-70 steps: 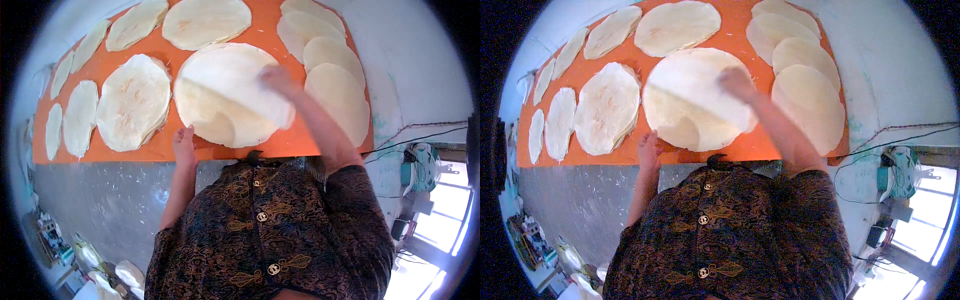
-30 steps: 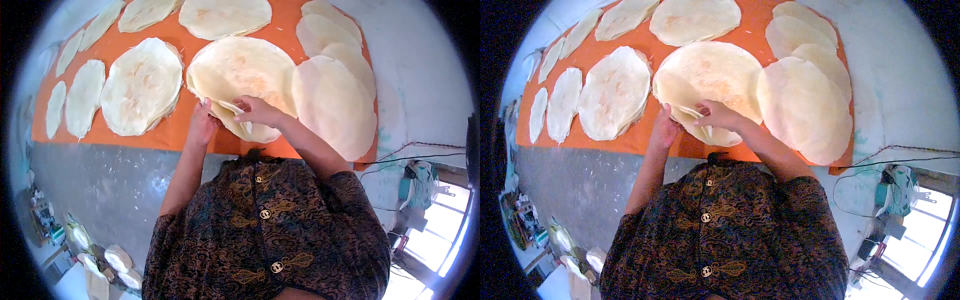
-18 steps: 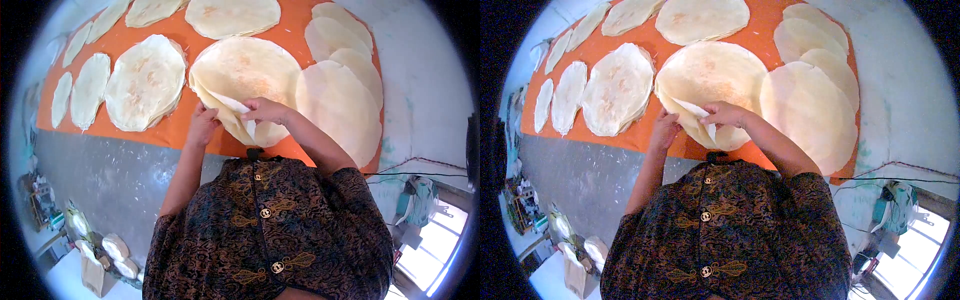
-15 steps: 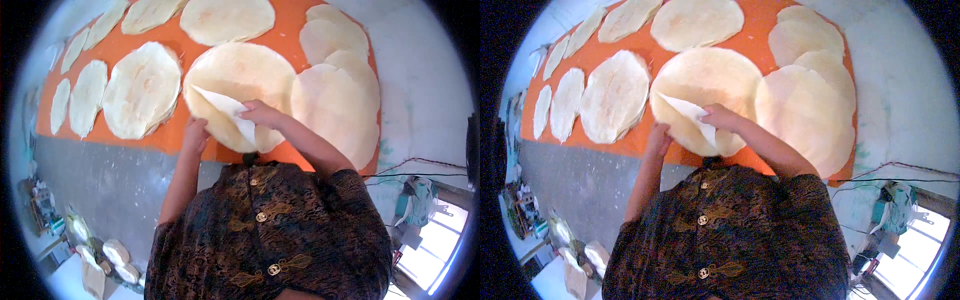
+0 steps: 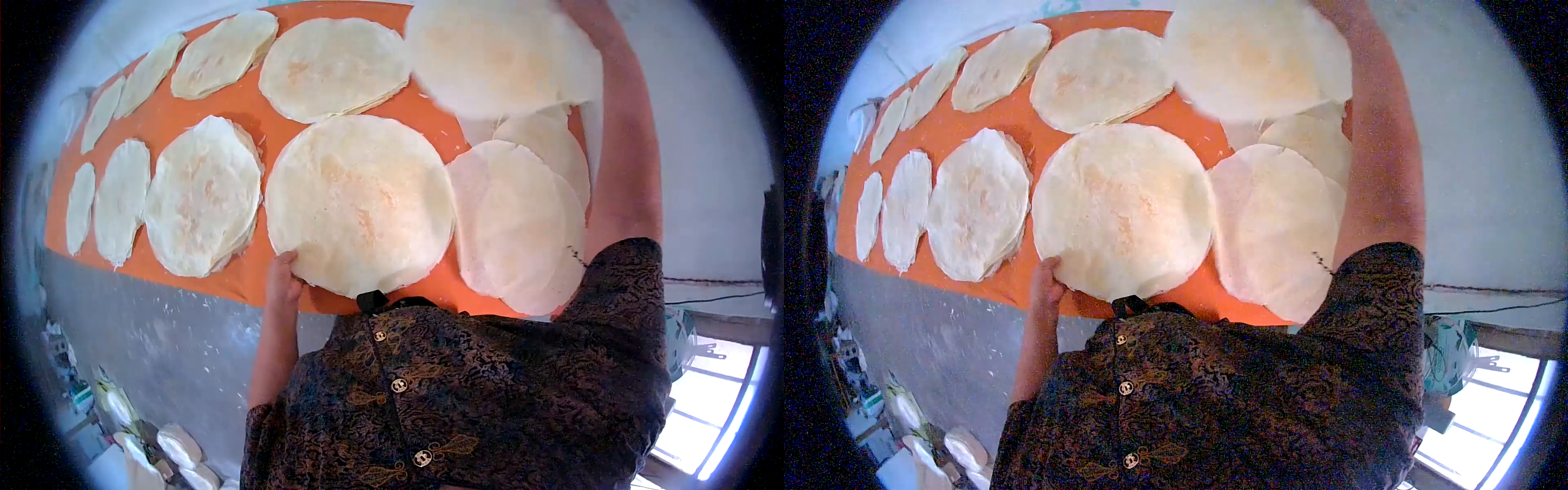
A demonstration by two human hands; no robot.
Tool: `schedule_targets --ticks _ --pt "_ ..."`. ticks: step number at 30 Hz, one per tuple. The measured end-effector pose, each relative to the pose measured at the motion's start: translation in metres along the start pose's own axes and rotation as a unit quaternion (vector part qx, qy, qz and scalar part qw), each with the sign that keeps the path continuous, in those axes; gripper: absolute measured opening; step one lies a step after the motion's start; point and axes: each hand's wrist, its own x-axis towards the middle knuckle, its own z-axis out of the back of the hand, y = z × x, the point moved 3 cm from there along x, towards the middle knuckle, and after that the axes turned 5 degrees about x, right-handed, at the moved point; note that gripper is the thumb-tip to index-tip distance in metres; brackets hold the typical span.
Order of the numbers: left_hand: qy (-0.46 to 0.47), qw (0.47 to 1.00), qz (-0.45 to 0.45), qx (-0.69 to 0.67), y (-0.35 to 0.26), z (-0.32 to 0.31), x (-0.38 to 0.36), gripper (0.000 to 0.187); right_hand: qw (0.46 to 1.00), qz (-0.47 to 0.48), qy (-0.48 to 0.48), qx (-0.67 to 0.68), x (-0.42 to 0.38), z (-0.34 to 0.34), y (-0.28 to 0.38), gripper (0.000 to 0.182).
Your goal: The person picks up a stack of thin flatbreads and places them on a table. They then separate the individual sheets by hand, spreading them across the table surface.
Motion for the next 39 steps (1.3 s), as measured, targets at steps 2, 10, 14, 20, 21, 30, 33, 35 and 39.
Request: schedule_targets --ticks 2,10,14,20,21,30,33,35,39 --pt "0.017 1.0 0.017 -0.006 -0.002 -0.002 -0.002 0.037 0.998 0.023 -0.053 -0.001 0.001 0.007 0.01 0.019" --pt "0.133 0.987 -0.076 0.044 -0.022 -0.034 -0.035 0.042 0.895 -0.146 0.281 0.314 -0.128 -0.119 0.173 0.06" --pt "0.207 0.976 -0.062 -0.012 -0.026 -0.054 -0.04 0.05 0.709 0.01 0.378 0.595 -0.242 -0.128 0.338 0.084" --pt "0.196 0.971 -0.11 0.08 -0.027 -0.06 -0.039 0.058 0.692 -0.085 0.393 0.6 -0.278 -0.123 0.379 0.077" --pt "0.197 0.969 -0.124 0.081 -0.026 -0.059 -0.039 0.058 0.661 -0.099 0.407 0.622 -0.281 -0.129 0.375 0.071" --pt "0.061 0.982 -0.161 0.074 -0.015 -0.012 -0.012 0.038 0.779 -0.128 0.421 0.447 -0.209 -0.145 0.272 0.026" --pt "0.026 0.99 -0.117 0.07 -0.021 0.009 0.0 0.039 0.865 -0.152 0.292 0.378 -0.129 -0.089 0.177 0.032" --pt "-0.011 0.989 -0.115 0.089 -0.029 0.016 -0.008 0.039 0.974 0.046 0.145 0.169 -0.084 -0.078 0.092 0.034" --pt "0.017 0.993 -0.094 0.072 -0.026 0.031 -0.002 0.038 0.999 0.01 -0.037 -0.018 -0.037 0.048 0.049 0.018"
